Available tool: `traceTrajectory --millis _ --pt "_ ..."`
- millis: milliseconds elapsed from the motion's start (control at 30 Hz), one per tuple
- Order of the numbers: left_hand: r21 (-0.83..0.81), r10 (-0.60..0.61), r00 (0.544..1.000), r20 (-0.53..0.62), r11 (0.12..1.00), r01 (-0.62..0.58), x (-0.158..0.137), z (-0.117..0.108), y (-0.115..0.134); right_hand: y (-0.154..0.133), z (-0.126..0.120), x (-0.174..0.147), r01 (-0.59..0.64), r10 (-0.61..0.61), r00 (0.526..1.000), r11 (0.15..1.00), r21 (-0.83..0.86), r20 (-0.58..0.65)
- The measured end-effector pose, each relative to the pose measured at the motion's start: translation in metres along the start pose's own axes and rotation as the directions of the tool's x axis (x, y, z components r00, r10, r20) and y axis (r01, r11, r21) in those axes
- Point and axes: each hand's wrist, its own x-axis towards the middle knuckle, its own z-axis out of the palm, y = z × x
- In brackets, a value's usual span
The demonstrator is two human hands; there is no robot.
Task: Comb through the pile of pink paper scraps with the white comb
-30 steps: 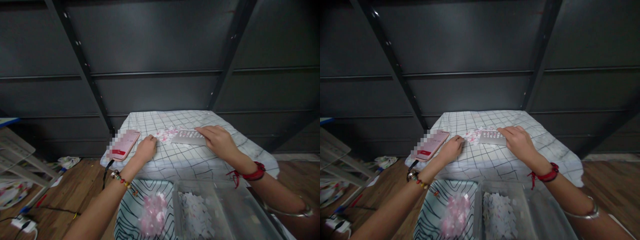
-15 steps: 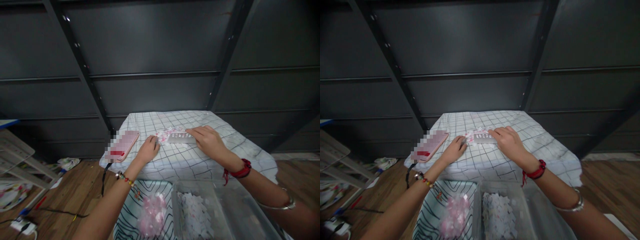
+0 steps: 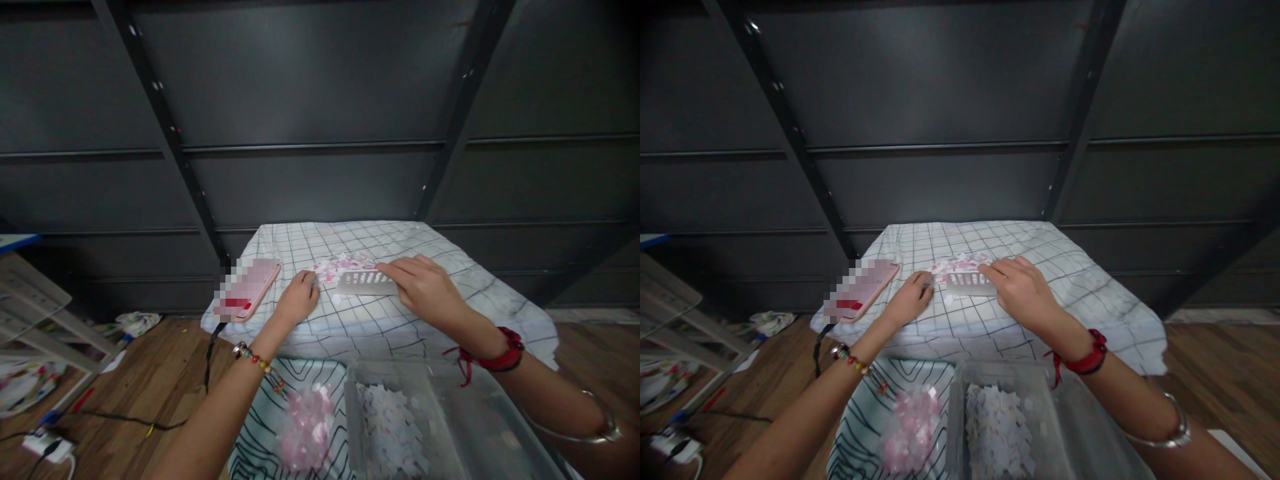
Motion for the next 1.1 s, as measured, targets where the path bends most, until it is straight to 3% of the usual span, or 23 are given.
traceTrajectory --millis 167,300,467,800,1100 --pt "0.019 -0.021 1.000 0.007 1.000 0.020 0.000 -0.001 0.001 -0.002 -0.007 -0.004 0.012 -0.010 0.999 0.999 0.033 -0.046" --pt "0.015 -0.012 1.000 0.015 1.000 0.012 0.001 0.000 0.000 0.003 0.002 0.001 0.019 -0.015 0.999 0.997 0.080 -0.045" --pt "0.017 -0.005 1.000 0.018 1.000 0.004 0.001 0.000 -0.004 0.015 0.017 0.010 0.001 -0.012 0.999 0.982 0.187 0.053" --pt "-0.057 0.167 0.982 0.086 0.985 -0.163 -0.002 -0.007 0.004 0.034 -0.008 -0.003 -0.040 0.018 0.996 0.963 0.266 0.087" --pt "-0.073 0.202 0.974 0.099 0.978 -0.196 -0.002 -0.009 0.003 0.023 0.004 0.006 0.002 -0.032 0.996 0.942 0.337 0.085"
